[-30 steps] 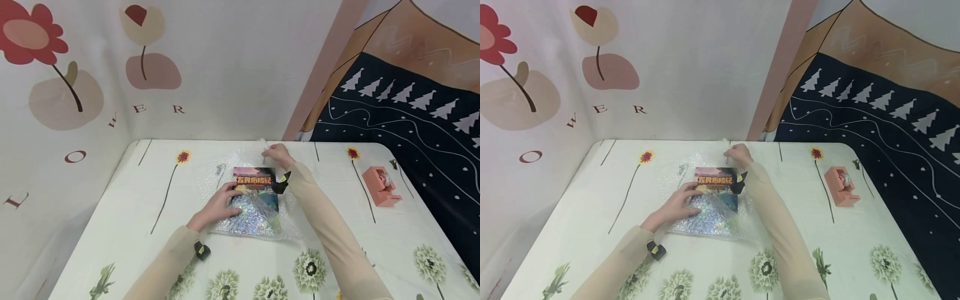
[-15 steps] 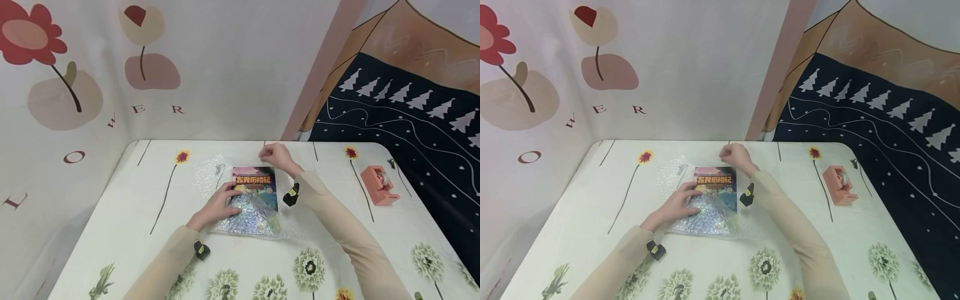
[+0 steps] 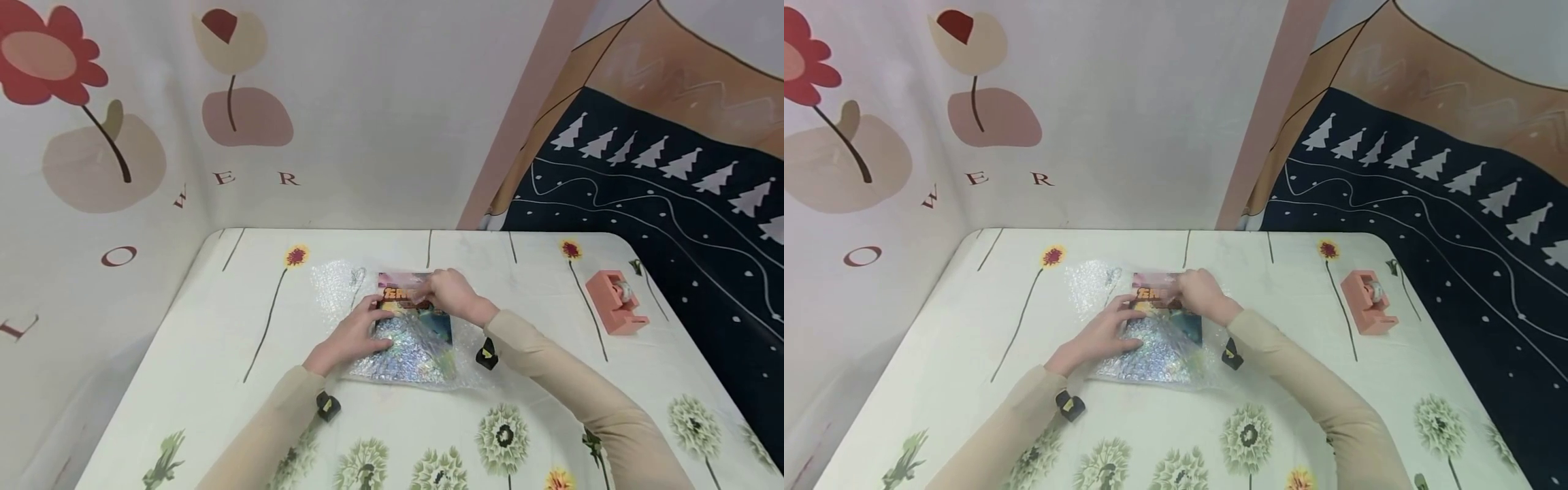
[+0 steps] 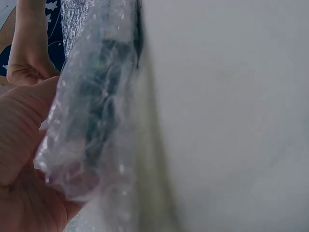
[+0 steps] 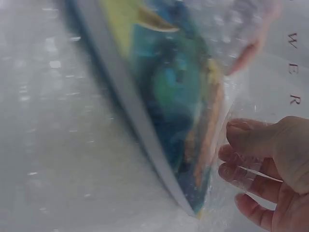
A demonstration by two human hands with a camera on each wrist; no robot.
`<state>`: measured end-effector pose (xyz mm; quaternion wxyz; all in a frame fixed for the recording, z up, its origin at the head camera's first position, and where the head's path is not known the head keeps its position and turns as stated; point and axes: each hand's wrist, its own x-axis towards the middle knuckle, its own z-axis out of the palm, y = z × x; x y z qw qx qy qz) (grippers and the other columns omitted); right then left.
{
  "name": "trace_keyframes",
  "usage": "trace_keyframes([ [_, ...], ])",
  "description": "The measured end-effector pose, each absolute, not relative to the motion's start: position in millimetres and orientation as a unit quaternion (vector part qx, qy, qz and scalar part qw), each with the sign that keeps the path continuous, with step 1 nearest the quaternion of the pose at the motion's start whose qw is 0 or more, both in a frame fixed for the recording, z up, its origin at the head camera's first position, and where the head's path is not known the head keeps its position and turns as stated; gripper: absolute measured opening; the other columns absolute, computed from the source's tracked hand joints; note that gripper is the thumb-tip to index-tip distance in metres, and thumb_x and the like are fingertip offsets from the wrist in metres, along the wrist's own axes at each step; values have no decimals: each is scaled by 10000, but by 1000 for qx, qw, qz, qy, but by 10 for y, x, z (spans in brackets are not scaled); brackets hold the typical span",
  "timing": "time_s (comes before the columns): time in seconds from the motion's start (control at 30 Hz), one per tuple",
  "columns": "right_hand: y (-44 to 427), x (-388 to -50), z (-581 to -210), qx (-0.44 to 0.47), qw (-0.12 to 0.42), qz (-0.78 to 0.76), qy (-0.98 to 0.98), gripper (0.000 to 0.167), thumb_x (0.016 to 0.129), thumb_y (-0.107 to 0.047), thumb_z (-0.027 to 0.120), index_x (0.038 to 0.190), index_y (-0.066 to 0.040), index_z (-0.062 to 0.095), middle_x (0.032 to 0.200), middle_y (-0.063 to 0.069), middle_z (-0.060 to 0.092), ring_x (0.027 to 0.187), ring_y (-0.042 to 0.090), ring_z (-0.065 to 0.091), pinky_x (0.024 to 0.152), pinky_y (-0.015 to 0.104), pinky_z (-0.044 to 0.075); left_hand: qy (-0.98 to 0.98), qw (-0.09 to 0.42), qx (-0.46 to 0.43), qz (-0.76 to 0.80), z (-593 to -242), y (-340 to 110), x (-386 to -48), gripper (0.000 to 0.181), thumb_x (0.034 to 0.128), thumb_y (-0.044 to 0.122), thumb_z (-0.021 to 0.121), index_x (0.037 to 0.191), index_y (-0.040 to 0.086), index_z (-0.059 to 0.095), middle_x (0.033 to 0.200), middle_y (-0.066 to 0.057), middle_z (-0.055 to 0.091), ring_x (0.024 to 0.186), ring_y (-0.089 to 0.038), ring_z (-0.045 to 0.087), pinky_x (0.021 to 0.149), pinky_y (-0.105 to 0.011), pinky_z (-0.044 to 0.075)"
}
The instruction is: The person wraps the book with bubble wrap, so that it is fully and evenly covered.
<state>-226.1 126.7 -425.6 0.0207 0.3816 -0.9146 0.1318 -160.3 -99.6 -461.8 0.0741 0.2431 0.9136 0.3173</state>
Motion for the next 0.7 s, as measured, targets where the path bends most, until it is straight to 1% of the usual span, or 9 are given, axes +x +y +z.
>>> trace_keyframes([
  [0.07, 1272, -2237, -4296, 397, 22, 122, -909, 243, 835, 24, 645, 954, -152, 765, 843, 6, 709, 716, 166, 635, 579, 292, 509, 921, 64, 261, 281, -4589, -990, -1609, 530, 766, 284, 753, 1225, 64, 605, 1473, -197, 290, 1311, -368, 334, 1024, -520, 356],
  [0.1, 1279, -2229, -4315, 406, 24, 119, -906, 235, 831, 19, 656, 955, -149, 764, 851, 16, 703, 728, 173, 633, 587, 293, 513, 925, 58, 272, 259, -4577, -987, -1614, 521, 770, 297, 747, 1214, 64, 607, 1486, -204, 264, 1332, -368, 299, 1044, -528, 325],
  [0.23, 1309, -2208, -4356, 432, 38, 109, -894, 175, 819, -40, 702, 946, -142, 767, 879, 39, 681, 789, 196, 631, 672, 310, 538, 936, 20, 319, 150, -4562, -975, -1656, 490, 796, 373, 706, 1176, 90, 583, 1537, -204, 134, 1414, -340, 94, 1121, -545, 128],
  [0.3, 1325, -2204, -4368, 440, 41, 107, -891, 163, 816, -67, 712, 951, -141, 766, 891, 41, 677, 793, 200, 626, 674, 308, 535, 934, 15, 338, 111, -4559, -960, -1680, 544, 809, 388, 692, 1234, 84, 542, 1549, -185, 107, 1427, -309, 38, 1133, -533, 56],
  [0.37, 1337, -2203, -4375, 444, 41, 103, -889, 168, 819, -74, 710, 962, -145, 764, 886, 40, 670, 784, 203, 616, 668, 310, 527, 928, 20, 359, 94, -4555, -941, -1700, 585, 825, 365, 678, 1292, 63, 494, 1553, -173, 105, 1429, -296, 39, 1138, -518, 33],
  [0.43, 1349, -2201, -4379, 448, 35, 99, -888, 177, 826, -79, 705, 984, -139, 757, 896, 46, 665, 787, 207, 608, 671, 312, 521, 920, 30, 379, 90, -4546, -918, -1718, 615, 838, 318, 665, 1339, 35, 447, 1548, -171, 133, 1426, -296, 73, 1142, -504, 38],
  [0.5, 1363, -2194, -4378, 446, 21, 99, -889, 186, 841, -87, 693, 1013, -132, 747, 933, 58, 664, 814, 214, 605, 689, 318, 521, 914, 41, 393, 89, -4540, -897, -1735, 598, 844, 277, 652, 1345, 28, 440, 1545, -171, 145, 1424, -296, 90, 1144, -496, 44],
  [0.63, 1395, -2161, -4362, 429, -38, 123, -894, 227, 885, -113, 641, 1102, -84, 701, 1095, 110, 641, 886, 226, 609, 722, 329, 531, 913, 51, 399, 72, -4548, -881, -1766, 556, 854, 268, 630, 1335, 46, 461, 1539, -176, 161, 1422, -298, 93, 1147, -482, 53],
  [0.7, 1408, -2139, -4346, 419, -65, 132, -896, 271, 900, -170, 625, 1142, -60, 675, 1172, 138, 614, 948, 245, 604, 758, 349, 533, 913, 58, 397, 68, -4558, -878, -1777, 557, 862, 276, 621, 1345, 54, 457, 1536, -173, 173, 1422, -299, 98, 1147, -478, 51],
])
